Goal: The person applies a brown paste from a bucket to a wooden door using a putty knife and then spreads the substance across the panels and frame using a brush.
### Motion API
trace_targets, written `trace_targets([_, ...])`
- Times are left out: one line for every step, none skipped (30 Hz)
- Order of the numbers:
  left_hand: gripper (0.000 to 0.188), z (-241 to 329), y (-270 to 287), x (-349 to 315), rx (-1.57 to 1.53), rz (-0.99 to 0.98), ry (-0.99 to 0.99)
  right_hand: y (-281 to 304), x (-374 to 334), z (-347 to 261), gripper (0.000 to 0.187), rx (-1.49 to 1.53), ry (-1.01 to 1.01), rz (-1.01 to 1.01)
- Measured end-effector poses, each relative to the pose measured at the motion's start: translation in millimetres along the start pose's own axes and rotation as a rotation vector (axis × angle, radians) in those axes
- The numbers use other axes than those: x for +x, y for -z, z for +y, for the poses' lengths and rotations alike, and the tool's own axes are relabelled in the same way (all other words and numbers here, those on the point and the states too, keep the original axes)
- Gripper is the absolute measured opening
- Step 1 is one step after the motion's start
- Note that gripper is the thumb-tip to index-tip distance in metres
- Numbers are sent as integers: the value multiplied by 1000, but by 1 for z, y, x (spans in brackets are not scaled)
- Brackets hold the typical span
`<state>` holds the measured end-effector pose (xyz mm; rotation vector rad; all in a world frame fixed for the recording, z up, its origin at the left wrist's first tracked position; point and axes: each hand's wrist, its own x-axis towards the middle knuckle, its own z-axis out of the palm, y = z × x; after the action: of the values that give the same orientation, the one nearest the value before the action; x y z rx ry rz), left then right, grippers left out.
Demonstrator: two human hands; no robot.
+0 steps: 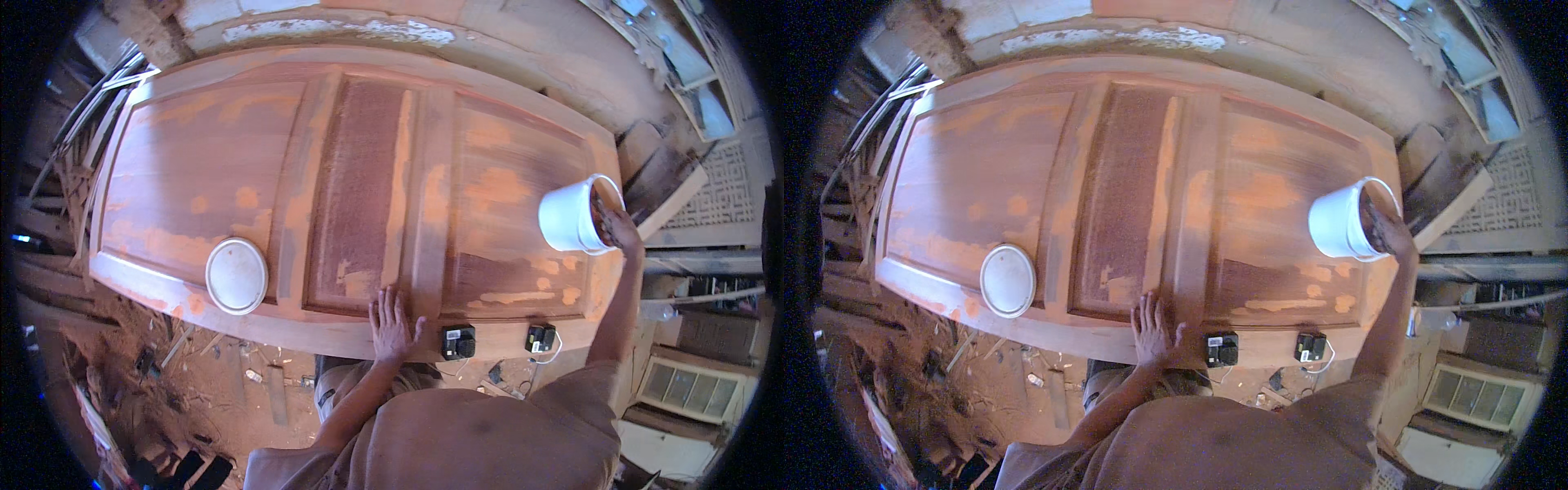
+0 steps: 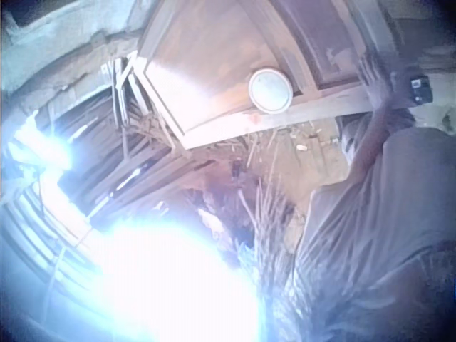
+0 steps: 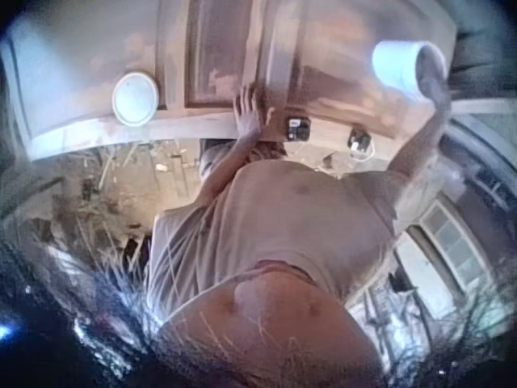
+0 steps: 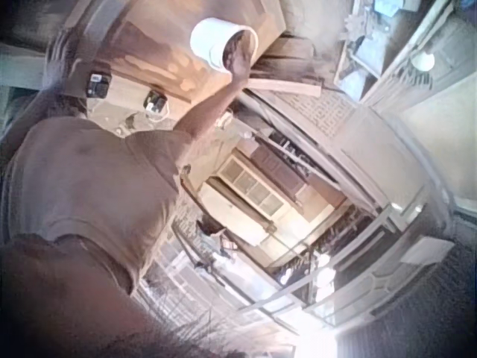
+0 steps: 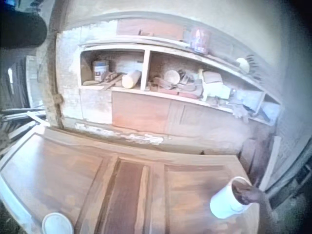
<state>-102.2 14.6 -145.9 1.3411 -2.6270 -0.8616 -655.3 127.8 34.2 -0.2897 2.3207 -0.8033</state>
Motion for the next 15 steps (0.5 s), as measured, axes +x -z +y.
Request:
trace_targets([81, -4, 2, -3, -2, -5, -6, -24, -15, -17, 31, 158, -13, -1])
trace_targets([81, -4, 2, -2, -15, 0, -2, -19, -13, -9, 32, 212, 13, 9])
trace_targets([80, -1, 1, -1, -28, 6, 2, -15, -11, -1, 32, 266, 41, 18])
trace_targets([80, -2, 0, 0, 1, 35, -10, -16, -11, 2, 33, 296, 45, 25])
trace_targets([80, -1, -1, 1, 1, 35, -22, -15, -12, 4, 35, 323, 49, 34])
trace_targets([80, -1, 0, 1, 1, 35, -26, -15, -13, 9, 35, 318, 77, 68])
trace_targets([79, 0, -1, 2, 1, 36, -28, -14, -14, 14, 36, 312, 105, 101])
trace_targets([79, -2, -3, 2, 3, 38, -37, -13, -16, 17, 38, 320, 117, 125])
trace_targets([80, -4, -5, 2, -10, 35, -40, -14, -19, 18, 38, 325, 121, 129])
trace_targets([81, -6, -5, 2, -23, 33, -43, -16, -22, 19, 36, 307, 119, 172])
trace_targets([81, -8, -4, 0, -24, 39, -49, -18, -24, 19, 34, 289, 119, 214])
trace_targets([81, -5, -1, 0, -54, 32, -54, -15, -27, 24, 34, 290, 130, 232])
trace_targets([81, -3, 1, 1, -86, 23, -54, -14, -26, 33, 30, 332, 166, 258])
trace_targets([81, -1, 2, 0, -99, 31, -67, -8, -26, 41, 26, 373, 203, 284])
trace_targets([78, -3, 3, -1, -93, 33, -61, -17, -30, 38, 26, 377, 214, 283])
